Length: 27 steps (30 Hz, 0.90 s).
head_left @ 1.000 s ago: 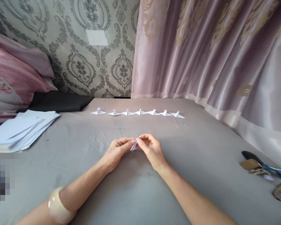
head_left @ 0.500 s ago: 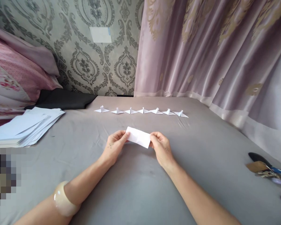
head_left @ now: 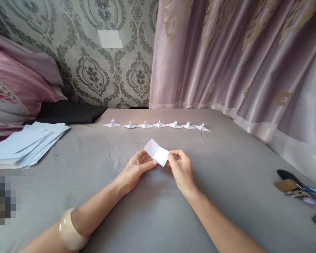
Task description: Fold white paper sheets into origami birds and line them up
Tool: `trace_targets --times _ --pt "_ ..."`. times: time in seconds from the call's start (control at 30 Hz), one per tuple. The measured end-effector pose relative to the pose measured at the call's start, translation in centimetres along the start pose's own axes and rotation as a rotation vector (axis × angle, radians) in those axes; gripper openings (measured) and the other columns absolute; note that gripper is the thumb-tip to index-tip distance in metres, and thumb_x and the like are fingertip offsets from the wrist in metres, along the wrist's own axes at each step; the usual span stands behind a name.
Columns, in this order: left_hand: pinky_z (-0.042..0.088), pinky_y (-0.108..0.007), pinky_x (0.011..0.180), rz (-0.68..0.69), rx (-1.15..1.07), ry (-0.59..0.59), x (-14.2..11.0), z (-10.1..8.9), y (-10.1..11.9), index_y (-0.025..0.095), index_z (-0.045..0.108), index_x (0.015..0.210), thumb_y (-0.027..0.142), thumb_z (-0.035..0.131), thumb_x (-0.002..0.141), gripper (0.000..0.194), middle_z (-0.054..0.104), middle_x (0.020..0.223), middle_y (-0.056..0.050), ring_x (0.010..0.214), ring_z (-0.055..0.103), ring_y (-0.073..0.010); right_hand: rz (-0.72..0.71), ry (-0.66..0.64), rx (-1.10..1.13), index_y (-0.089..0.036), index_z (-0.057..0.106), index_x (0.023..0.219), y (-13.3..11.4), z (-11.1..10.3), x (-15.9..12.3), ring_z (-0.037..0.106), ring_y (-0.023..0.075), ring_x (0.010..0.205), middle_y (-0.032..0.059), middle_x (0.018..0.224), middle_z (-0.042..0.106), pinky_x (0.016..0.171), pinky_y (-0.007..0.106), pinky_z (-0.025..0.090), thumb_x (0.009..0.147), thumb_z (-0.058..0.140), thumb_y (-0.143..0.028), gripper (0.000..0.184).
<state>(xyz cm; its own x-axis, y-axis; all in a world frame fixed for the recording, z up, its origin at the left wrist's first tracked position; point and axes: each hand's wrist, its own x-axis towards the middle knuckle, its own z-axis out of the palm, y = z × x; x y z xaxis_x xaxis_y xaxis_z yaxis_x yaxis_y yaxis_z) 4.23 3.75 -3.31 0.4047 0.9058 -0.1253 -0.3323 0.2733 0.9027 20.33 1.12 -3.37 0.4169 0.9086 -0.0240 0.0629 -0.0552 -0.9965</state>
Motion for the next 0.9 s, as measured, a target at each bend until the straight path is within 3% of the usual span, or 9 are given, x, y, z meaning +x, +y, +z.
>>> trace_targets --times 0.07,0.2,0.3,0.37,0.43,0.5,0.63,0.9 --pt "0.05 -0.036 0.088 0.01 -0.064 0.083 0.1 0.1 0.0 0.013 0.064 0.1 0.028 0.073 0.077 0.029 0.069 0.101 -0.011 0.096 0.064 -0.0242 -0.06 -0.072 -0.035 -0.019 0.059 0.081 -0.4 0.5 -1.0 0.06 0.0155 0.059 0.0025 0.075 0.067 0.054 0.026 0.047 0.075 0.058 -0.029 0.012" --pt "0.05 -0.028 0.074 -0.002 -0.206 0.216 0.9 -0.9 0.4 0.013 0.062 0.079 0.025 0.069 0.08 0.014 0.064 0.076 -0.004 0.076 0.061 -0.016 -0.421 -0.144 -0.122 -0.02 0.055 0.076 -0.4 1.1 -2.4 0.062 0.0162 0.077 0.0052 0.09 0.064 0.067 0.027 0.05 0.078 0.053 -0.02 0.002" --pt "0.047 -0.022 0.066 -0.002 -0.31 0.24 1.4 -1.5 0.5 0.014 0.061 0.079 0.022 0.069 0.08 0.012 0.057 0.071 0.0 0.068 0.056 -0.011 -0.655 -0.294 -0.222 -0.02 0.052 0.077 0.0 1.1 -2.8 0.059 0.0161 0.083 0.0045 0.087 0.061 0.075 0.029 0.049 0.077 0.049 -0.012 0.009" --pt "0.044 -0.02 0.063 0.031 -0.306 0.251 1.3 -1.4 0.6 0.015 0.061 0.082 0.023 0.07 0.079 0.013 0.054 0.069 0.001 0.064 0.052 -0.0089 -0.695 -0.438 -0.278 -0.021 0.05 0.077 0.1 0.9 -3.0 0.058 0.0155 0.081 0.0035 0.085 0.06 0.076 0.029 0.048 0.077 0.048 -0.009 0.012" --pt "0.04 -0.018 0.061 0.12 -0.218 0.265 0.9 -0.9 0.7 0.015 0.061 0.082 0.026 0.071 0.079 0.015 0.052 0.069 0.002 0.063 0.049 -0.0078 -0.621 -0.532 -0.283 -0.021 0.051 0.078 -0.1 0.8 -3.2 0.058 0.0149 0.08 0.0027 0.085 0.06 0.076 0.029 0.048 0.078 0.049 -0.011 0.01" --pt "0.038 -0.017 0.062 0.238 -0.096 0.277 0.5 -0.3 0.8 0.015 0.06 0.081 0.031 0.069 0.081 0.018 0.052 0.069 0.002 0.064 0.046 -0.0076 -0.445 -0.559 -0.225 -0.021 0.053 0.083 -0.4 0.8 -3.2 0.059 0.0147 0.08 0.0023 0.086 0.061 0.074 0.028 0.048 0.082 0.053 -0.018 0.003" --pt "0.036 -0.017 0.063 0.294 0.034 0.225 -0.1 0.5 1.0 0.019 0.058 0.088 0.037 0.064 0.086 0.019 0.05 0.065 0.003 0.065 0.044 -0.0085 -0.114 -0.532 -0.08 -0.02 0.056 0.09 -1.0 1.0 -2.7 0.06 0.014 0.076 0.0012 0.083 0.062 0.068 0.026 0.049 0.084 0.06 -0.037 0.019" --pt "0.035 -0.018 0.055 0.239 0.078 0.128 -0.4 0.6 0.9 0.023 0.054 0.1 0.036 0.061 0.088 0.019 0.05 0.07 0.004 0.059 0.042 -0.0068 -0.063 -0.554 -0.001 -0.019 0.058 0.086 -0.9 2.4 -2.3 0.061 0.0154 0.081 0.0018 0.086 0.063 0.069 0.027 0.049 0.077 0.068 -0.035 0.022"
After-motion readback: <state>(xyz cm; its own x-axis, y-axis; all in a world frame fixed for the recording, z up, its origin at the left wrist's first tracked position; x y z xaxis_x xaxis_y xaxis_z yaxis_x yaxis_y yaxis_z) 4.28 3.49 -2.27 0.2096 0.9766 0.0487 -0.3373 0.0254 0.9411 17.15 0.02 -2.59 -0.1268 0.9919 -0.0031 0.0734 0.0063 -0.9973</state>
